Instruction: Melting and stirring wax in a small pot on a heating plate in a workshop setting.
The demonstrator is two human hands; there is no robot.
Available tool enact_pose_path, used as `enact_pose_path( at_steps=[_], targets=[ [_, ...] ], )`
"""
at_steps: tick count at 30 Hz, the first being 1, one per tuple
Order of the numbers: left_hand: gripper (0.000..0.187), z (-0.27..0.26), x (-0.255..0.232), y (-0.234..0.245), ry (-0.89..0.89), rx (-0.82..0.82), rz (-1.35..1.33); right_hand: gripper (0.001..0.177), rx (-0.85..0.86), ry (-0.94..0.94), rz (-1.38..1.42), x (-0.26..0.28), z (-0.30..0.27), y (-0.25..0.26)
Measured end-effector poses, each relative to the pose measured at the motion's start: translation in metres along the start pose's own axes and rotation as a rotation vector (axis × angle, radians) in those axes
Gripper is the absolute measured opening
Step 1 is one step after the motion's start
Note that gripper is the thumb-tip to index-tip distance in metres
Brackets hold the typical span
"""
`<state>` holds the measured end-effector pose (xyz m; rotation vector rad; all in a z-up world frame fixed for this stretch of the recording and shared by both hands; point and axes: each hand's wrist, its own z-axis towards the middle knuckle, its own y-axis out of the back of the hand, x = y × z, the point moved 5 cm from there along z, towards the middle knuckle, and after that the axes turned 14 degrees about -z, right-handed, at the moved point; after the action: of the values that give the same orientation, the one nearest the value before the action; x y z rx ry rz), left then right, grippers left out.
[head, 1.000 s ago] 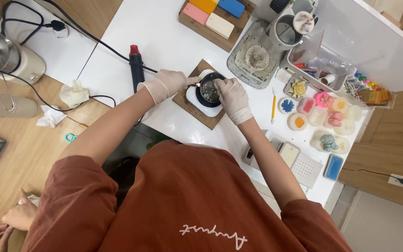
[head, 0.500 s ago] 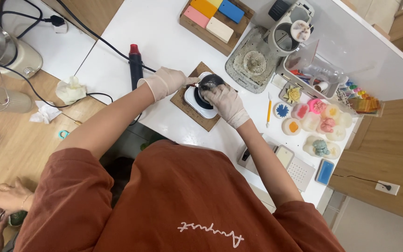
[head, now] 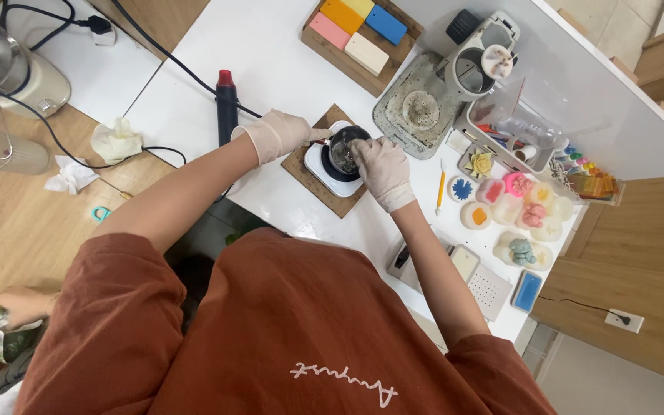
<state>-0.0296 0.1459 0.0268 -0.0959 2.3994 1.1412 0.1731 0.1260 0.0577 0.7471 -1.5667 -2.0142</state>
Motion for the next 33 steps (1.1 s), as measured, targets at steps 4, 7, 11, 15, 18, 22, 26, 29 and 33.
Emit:
enact_pose_path(
  at_steps=[4, 7, 11, 15, 18, 22, 26, 29, 33],
  targets=[
    [0.05, 0.008, 0.006, -0.007, -0.032, -0.009, 0.017, 0.023, -0.107, 0.016, -0.059, 0.006, 0.004, 0.013],
    [0.048, -0.003, -0.003, 0.003, -0.002, 0.008, 0.034, 0.014, -0.006, 0.103, 0.082, 0.011, -0.003, 0.011],
    [0.045, -0.019, -0.012, 0.012, 0.041, 0.024, -0.006, 0.011, -0.016, -0.101, -0.066, -0.002, -0.003, 0.003],
    [0.047, 0.004, 0.003, -0.005, 0.003, -0.001, -0.034, 0.012, -0.163, -0.035, -0.027, 0.008, -0.004, 0.016],
    [0.051, -0.005, -0.003, 0.002, -0.014, -0.002, 0.027, 0.014, -0.169, 0.024, 0.021, 0.011, -0.01, 0.006],
    [0.049, -0.007, -0.004, 0.002, 0.001, 0.005, 0.025, 0.011, -0.03, -0.285, -0.036, -0.007, -0.012, -0.01],
    [0.048, -0.006, -0.004, 0.0, -0.004, -0.008, 0.004, 0.017, -0.193, -0.13, 0.008, 0.006, -0.004, 0.011],
    [0.049, -0.006, -0.003, 0.0, -0.012, -0.008, 0.027, 0.014, -0.092, 0.038, 0.014, 0.016, -0.005, 0.005],
    [0.05, -0.01, -0.004, 0.0, 0.003, 0.007, -0.003, 0.015, -0.046, -0.257, -0.054, -0.001, -0.007, -0.013]
  ],
)
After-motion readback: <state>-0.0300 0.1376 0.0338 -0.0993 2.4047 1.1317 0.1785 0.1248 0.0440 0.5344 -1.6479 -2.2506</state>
